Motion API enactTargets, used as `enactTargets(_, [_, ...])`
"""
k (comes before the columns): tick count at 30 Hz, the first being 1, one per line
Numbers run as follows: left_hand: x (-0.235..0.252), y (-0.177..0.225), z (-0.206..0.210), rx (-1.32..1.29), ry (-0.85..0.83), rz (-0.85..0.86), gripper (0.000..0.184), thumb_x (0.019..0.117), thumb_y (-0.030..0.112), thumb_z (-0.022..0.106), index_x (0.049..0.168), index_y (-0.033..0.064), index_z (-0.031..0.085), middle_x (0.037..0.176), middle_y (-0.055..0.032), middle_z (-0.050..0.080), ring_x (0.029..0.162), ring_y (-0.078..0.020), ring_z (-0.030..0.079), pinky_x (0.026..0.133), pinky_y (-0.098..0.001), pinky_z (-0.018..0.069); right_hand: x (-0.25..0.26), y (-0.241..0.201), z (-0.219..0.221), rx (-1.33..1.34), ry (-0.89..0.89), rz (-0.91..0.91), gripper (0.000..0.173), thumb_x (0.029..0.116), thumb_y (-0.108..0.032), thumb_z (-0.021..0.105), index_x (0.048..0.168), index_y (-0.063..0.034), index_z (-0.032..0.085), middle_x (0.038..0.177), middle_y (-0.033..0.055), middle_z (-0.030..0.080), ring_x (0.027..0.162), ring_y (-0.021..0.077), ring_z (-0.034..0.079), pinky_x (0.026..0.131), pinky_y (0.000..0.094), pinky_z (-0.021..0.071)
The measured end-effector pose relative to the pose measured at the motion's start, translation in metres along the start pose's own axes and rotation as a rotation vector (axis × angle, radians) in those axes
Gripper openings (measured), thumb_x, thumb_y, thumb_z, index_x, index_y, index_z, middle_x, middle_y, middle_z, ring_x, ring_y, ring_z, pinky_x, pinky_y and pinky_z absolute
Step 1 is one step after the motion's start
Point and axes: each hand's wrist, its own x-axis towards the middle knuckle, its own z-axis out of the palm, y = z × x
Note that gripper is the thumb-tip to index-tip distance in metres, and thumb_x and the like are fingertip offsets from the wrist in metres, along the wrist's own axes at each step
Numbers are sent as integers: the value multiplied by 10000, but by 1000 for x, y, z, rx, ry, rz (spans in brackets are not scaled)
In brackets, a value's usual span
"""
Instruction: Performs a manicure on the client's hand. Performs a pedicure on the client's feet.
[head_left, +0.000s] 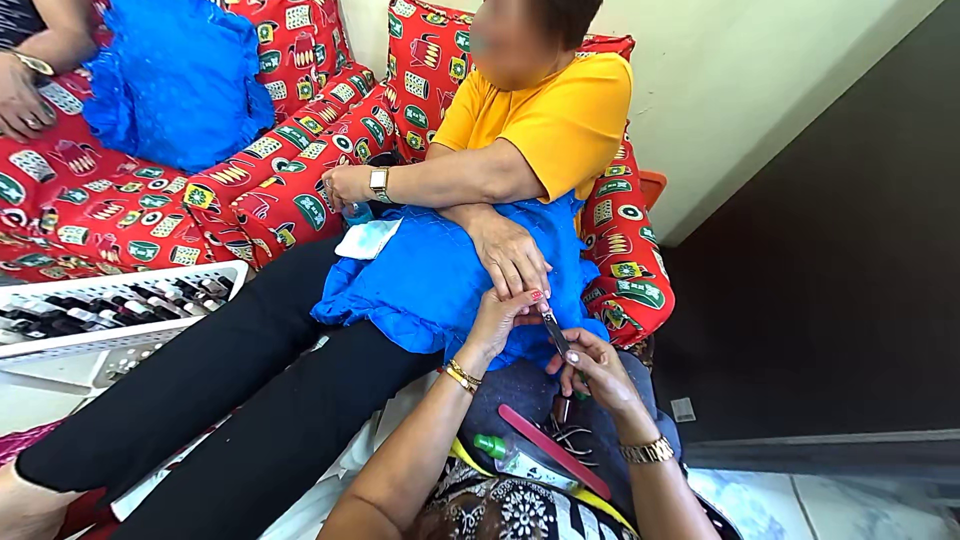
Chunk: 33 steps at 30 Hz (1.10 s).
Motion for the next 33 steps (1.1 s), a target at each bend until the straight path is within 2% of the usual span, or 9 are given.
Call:
enactTargets(6, [0, -1, 0, 3, 4, 6, 53, 975, -42, 584, 964, -19, 631, 803, -100, 727, 737, -186, 730, 748, -336, 625, -3, 1, 1, 21, -26, -27, 231, 989, -191, 611, 1184, -69, 584, 856, 13, 770, 504, 13, 616, 434, 147, 464])
enactTargets(14, [-1, 0, 0, -1, -1, -1, 62, 985, -32, 576, 970, -29, 636, 805, -110, 730, 733, -190, 735, 748, -333, 628, -5, -2, 4, -9, -18, -15, 225, 993, -91, 544, 1215, -59, 558, 857, -8, 764, 513, 4, 613, 443, 141, 465])
enactTargets(21, [-1, 0, -1, -13, -9, -22, 84, 993, -30, 556, 956, -16, 630, 787, -110, 730, 720, -199, 736, 740, -335, 628, -5, 4, 5, -50, 21, -61, 212, 998, -47, 510, 1201, -45, 573, 802, -29, 750, 509, 7, 615, 453, 149, 486])
enactTargets(27, [-2, 1, -2, 13, -28, -37, 91, 998, -20, 555, 961, -12, 638, 828, -108, 738, 799, -211, 745, 790, -354, 625, -12, 14, -3, 13, -9, -40, 231, 1002, -121, 546, 1226, -69, 568, 868, 13, 773, 527, 12, 628, 447, 145, 466])
enactTargets(33, [-10, 11, 2, 168, -37, 21, 100, 984, -19, 589, 905, -3, 648, 757, -38, 705, 728, -130, 700, 774, -298, 607, -18, 12, -12, 67, -4, -83, 354, 956, -340, 671, 1208, -100, 607, 877, 11, 772, 539, 22, 636, 460, 162, 486])
